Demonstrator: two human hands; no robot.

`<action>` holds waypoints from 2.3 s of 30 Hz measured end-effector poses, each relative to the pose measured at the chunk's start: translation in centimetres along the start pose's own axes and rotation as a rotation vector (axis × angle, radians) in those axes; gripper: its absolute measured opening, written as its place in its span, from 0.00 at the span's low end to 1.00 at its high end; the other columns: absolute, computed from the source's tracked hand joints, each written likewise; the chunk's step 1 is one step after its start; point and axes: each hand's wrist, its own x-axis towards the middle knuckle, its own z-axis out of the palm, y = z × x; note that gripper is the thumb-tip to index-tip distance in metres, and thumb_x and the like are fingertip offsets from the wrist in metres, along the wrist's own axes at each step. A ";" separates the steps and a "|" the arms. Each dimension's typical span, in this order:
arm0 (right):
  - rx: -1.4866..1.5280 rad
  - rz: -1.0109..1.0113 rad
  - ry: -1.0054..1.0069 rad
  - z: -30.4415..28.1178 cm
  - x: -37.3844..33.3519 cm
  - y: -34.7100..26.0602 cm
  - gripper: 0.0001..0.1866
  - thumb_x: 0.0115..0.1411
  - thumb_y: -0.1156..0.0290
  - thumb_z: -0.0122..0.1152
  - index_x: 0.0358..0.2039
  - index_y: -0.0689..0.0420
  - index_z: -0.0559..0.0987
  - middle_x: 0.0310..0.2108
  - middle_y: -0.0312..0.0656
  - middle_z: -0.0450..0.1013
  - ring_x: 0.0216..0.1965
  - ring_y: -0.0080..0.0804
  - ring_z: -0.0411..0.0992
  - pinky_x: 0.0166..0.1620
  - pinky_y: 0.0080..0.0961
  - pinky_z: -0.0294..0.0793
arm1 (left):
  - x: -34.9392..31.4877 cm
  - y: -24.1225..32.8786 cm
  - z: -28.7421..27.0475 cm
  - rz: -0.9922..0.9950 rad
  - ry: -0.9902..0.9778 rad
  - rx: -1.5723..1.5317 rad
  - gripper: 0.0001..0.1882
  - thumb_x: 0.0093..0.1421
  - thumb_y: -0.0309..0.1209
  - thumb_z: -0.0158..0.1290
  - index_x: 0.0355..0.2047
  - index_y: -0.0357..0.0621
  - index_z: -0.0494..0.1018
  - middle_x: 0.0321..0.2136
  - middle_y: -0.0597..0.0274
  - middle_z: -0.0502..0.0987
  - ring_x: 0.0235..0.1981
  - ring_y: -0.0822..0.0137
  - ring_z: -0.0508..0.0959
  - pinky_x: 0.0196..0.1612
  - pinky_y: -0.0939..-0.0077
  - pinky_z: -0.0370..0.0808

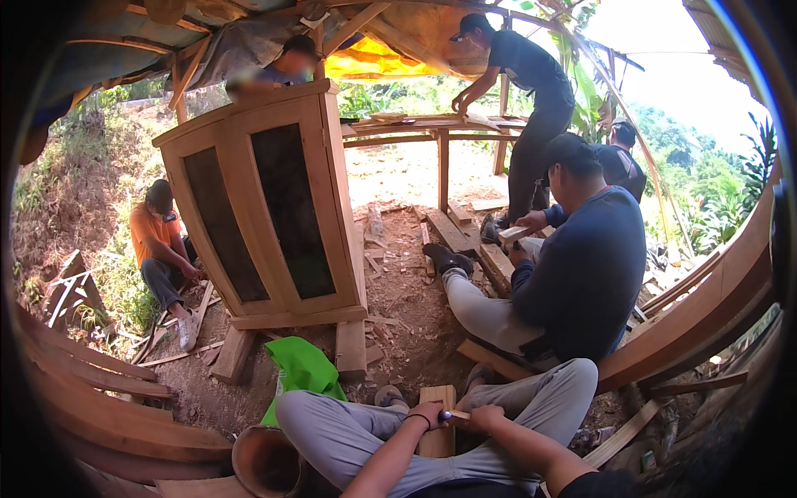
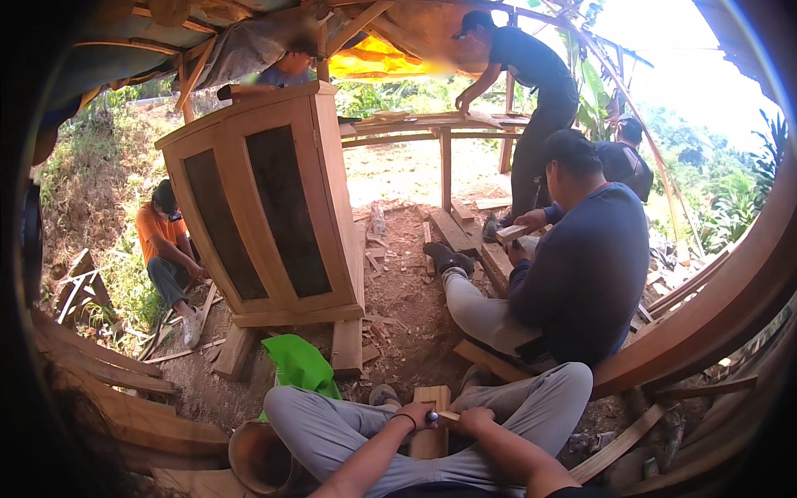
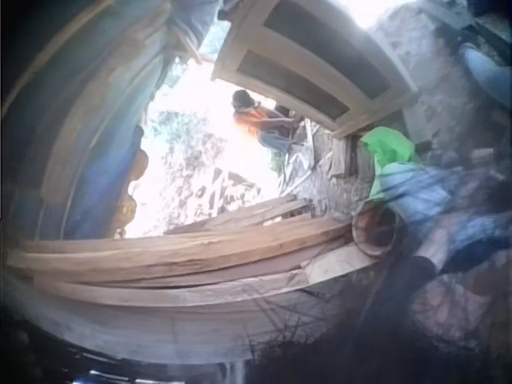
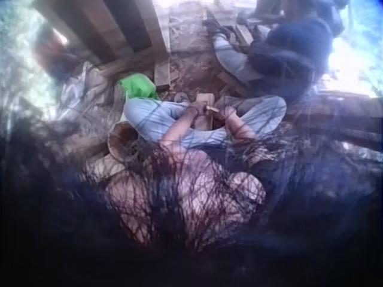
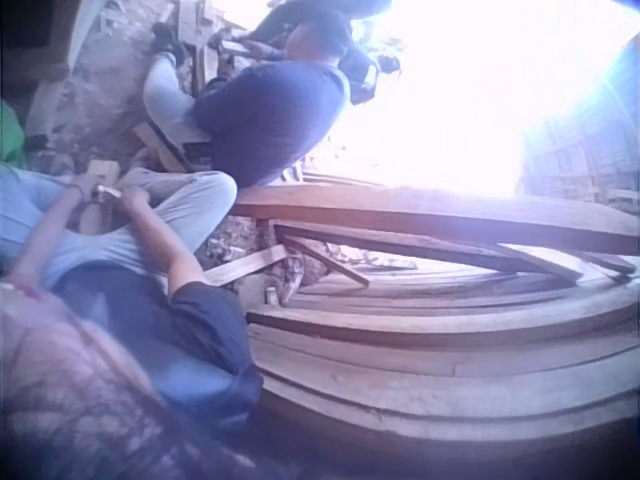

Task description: The person carves a design into a wooden block using a chisel and a wooden mallet while other people work on wood projects in the background.

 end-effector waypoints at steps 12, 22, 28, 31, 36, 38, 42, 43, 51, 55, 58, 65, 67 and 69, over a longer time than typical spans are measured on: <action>0.039 -0.022 -0.051 -0.3 2.8 0.7 0.31 0.61 0.44 0.47 0.54 0.54 0.78 0.53 0.46 0.75 0.54 0.42 0.74 0.55 0.38 0.73 | 3.6 0.4 1.0 -0.144 0.131 -0.125 0.19 0.53 0.42 0.60 0.44 0.53 0.77 0.47 0.48 0.75 0.49 0.47 0.77 0.51 0.55 0.75; -0.280 0.058 -0.028 0.1 6.6 -2.0 0.20 0.59 0.55 0.55 0.48 0.48 0.81 0.46 0.31 0.78 0.41 0.34 0.78 0.27 0.42 0.74 | 5.1 3.2 -0.1 -0.172 0.073 -0.147 0.20 0.56 0.46 0.54 0.45 0.53 0.79 0.43 0.47 0.80 0.47 0.48 0.79 0.49 0.55 0.76; -0.298 0.067 -0.137 0.1 9.6 -3.0 0.18 0.61 0.57 0.53 0.48 0.45 0.81 0.44 0.29 0.78 0.39 0.32 0.78 0.28 0.40 0.74 | 6.7 0.9 1.7 -0.167 0.092 -0.173 0.18 0.57 0.46 0.52 0.45 0.56 0.77 0.42 0.48 0.80 0.46 0.48 0.79 0.50 0.56 0.75; -0.165 0.057 -0.108 0.2 10.4 -1.1 0.21 0.61 0.53 0.53 0.52 0.45 0.80 0.49 0.31 0.77 0.42 0.34 0.78 0.30 0.44 0.75 | 7.5 0.8 1.6 -0.134 0.063 -0.173 0.18 0.57 0.47 0.53 0.44 0.56 0.77 0.41 0.49 0.80 0.46 0.48 0.79 0.49 0.56 0.75; 0.083 -0.063 -0.414 -0.1 10.8 2.7 0.33 0.63 0.39 0.44 0.58 0.49 0.74 0.58 0.39 0.72 0.58 0.40 0.70 0.54 0.44 0.71 | 7.7 0.7 2.4 -0.088 -0.039 -0.136 0.18 0.55 0.46 0.55 0.43 0.55 0.75 0.43 0.50 0.79 0.47 0.49 0.79 0.50 0.55 0.74; 0.207 -0.050 -0.478 2.2 12.5 5.6 0.35 0.62 0.37 0.43 0.59 0.49 0.74 0.58 0.40 0.71 0.59 0.41 0.68 0.59 0.41 0.66 | 8.2 1.2 2.6 -0.083 -0.043 -0.130 0.18 0.55 0.45 0.55 0.43 0.54 0.75 0.43 0.50 0.79 0.48 0.49 0.78 0.50 0.55 0.74; 0.308 -0.067 -0.467 3.7 12.8 7.8 0.41 0.61 0.33 0.40 0.62 0.52 0.70 0.62 0.44 0.66 0.64 0.41 0.62 0.64 0.37 0.59 | 7.8 0.8 2.4 -0.133 -0.048 -0.159 0.17 0.54 0.44 0.56 0.42 0.52 0.74 0.43 0.50 0.79 0.48 0.49 0.78 0.51 0.55 0.74; 0.338 -0.063 -0.461 4.1 12.8 8.2 0.42 0.61 0.32 0.39 0.62 0.53 0.69 0.63 0.45 0.65 0.66 0.40 0.60 0.66 0.36 0.57 | 7.8 1.0 2.4 -0.124 -0.034 -0.154 0.18 0.54 0.46 0.57 0.42 0.52 0.75 0.40 0.49 0.80 0.46 0.48 0.79 0.48 0.56 0.74; 0.431 -0.087 -0.444 4.3 12.7 8.4 0.43 0.60 0.32 0.42 0.63 0.53 0.68 0.65 0.46 0.62 0.67 0.41 0.58 0.67 0.36 0.55 | 8.1 0.9 2.5 -0.128 -0.070 -0.169 0.17 0.53 0.42 0.54 0.43 0.53 0.77 0.43 0.49 0.80 0.48 0.49 0.78 0.51 0.55 0.74; 0.457 -0.072 -0.446 4.4 12.6 8.9 0.42 0.59 0.33 0.44 0.63 0.52 0.68 0.65 0.46 0.62 0.67 0.41 0.58 0.67 0.36 0.55 | 7.6 2.4 1.2 -0.165 -0.075 -0.147 0.18 0.54 0.42 0.54 0.44 0.52 0.76 0.42 0.50 0.80 0.47 0.49 0.78 0.51 0.55 0.74; 0.476 -0.065 -0.440 4.9 12.8 9.0 0.42 0.59 0.34 0.46 0.64 0.52 0.68 0.66 0.45 0.62 0.67 0.41 0.57 0.67 0.37 0.54 | 7.2 2.6 0.3 -0.204 -0.061 -0.145 0.18 0.54 0.43 0.53 0.44 0.54 0.77 0.43 0.51 0.80 0.48 0.50 0.78 0.51 0.56 0.75; 0.561 -0.003 -0.397 6.6 13.9 9.8 0.41 0.58 0.35 0.50 0.64 0.51 0.68 0.66 0.45 0.61 0.68 0.42 0.57 0.67 0.37 0.54 | 8.2 0.9 -0.1 -0.522 0.227 -0.293 0.22 0.52 0.51 0.54 0.43 0.57 0.80 0.42 0.51 0.81 0.47 0.50 0.80 0.50 0.57 0.76; 0.629 0.161 -0.382 8.3 14.3 9.8 0.38 0.59 0.39 0.52 0.62 0.51 0.71 0.65 0.44 0.63 0.66 0.42 0.60 0.65 0.40 0.58 | 8.1 -1.2 0.4 -0.520 0.246 -0.415 0.23 0.52 0.53 0.53 0.43 0.57 0.80 0.42 0.51 0.81 0.46 0.49 0.80 0.50 0.56 0.76; 0.464 0.188 -0.374 9.9 13.9 10.7 0.35 0.60 0.41 0.51 0.62 0.51 0.71 0.65 0.44 0.63 0.66 0.42 0.60 0.65 0.42 0.59 | 9.0 -0.8 1.0 -0.479 0.259 -0.501 0.23 0.52 0.54 0.53 0.42 0.58 0.81 0.42 0.51 0.81 0.46 0.48 0.80 0.49 0.55 0.76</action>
